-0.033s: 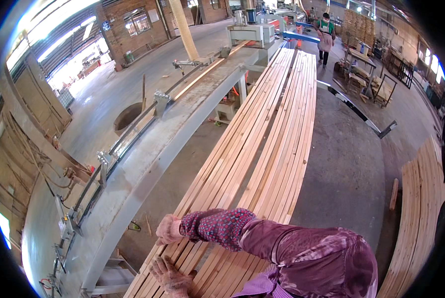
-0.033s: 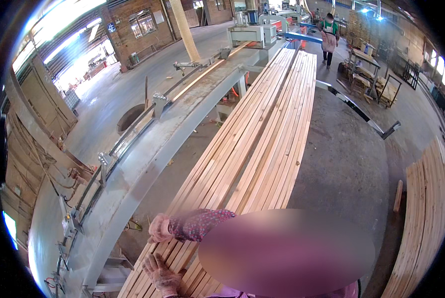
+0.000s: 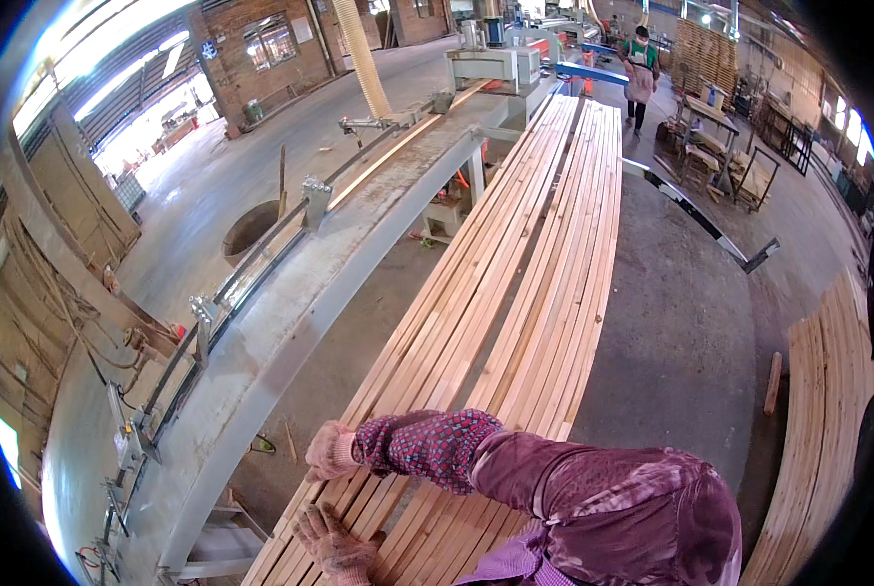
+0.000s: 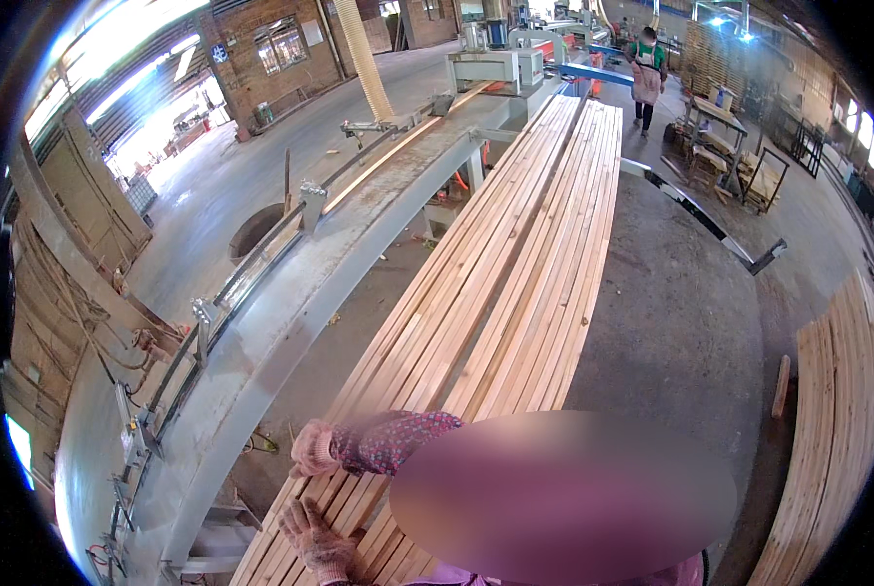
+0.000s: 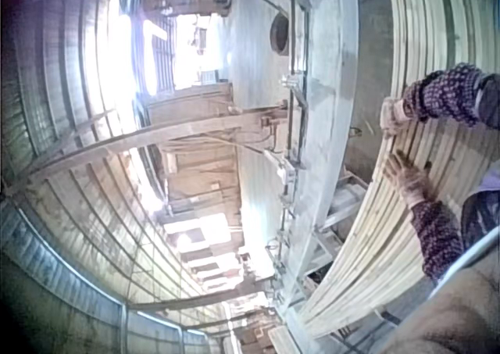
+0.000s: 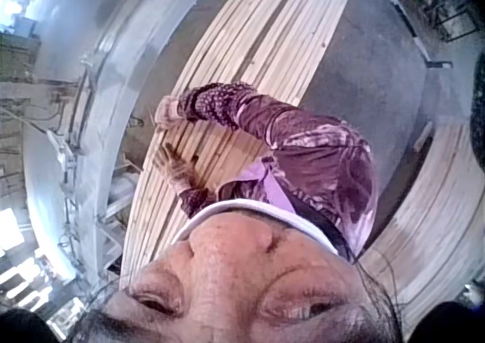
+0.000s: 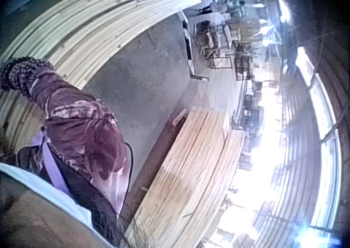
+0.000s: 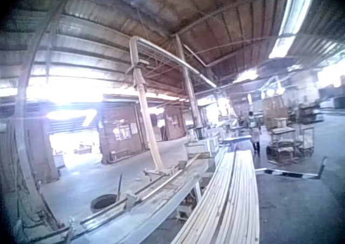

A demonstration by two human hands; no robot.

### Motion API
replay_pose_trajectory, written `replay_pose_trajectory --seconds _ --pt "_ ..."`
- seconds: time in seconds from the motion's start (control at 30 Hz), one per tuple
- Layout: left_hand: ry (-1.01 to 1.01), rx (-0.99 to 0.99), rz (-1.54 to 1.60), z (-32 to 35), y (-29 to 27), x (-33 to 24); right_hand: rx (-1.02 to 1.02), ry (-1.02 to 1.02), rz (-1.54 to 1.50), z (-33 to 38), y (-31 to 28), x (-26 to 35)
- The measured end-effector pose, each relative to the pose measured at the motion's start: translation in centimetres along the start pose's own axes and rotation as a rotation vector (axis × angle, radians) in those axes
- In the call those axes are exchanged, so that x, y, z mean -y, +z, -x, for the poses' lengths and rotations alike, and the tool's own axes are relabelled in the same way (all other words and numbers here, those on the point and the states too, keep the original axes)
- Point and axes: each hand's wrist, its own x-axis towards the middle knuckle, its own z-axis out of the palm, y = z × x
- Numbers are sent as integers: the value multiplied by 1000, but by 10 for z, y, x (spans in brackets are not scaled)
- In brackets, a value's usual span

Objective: The person gathers long wooden planks from a conveyor belt and stacks them in a pile on the floor. The person repeatedly lifts bundles of planks and places them onto a growing stack, organizing the wood in a workshop environment.

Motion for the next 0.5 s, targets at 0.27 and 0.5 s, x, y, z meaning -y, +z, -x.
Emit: replay_pose_trajectory --seconds 0.27,0.5 --pt "-27 97 38 -8 -8 -7 -156 -119 -74 -12 27 -21" --pt "-16 145 -144 -10 -25 -9 104 -99 132 3 -14 4"
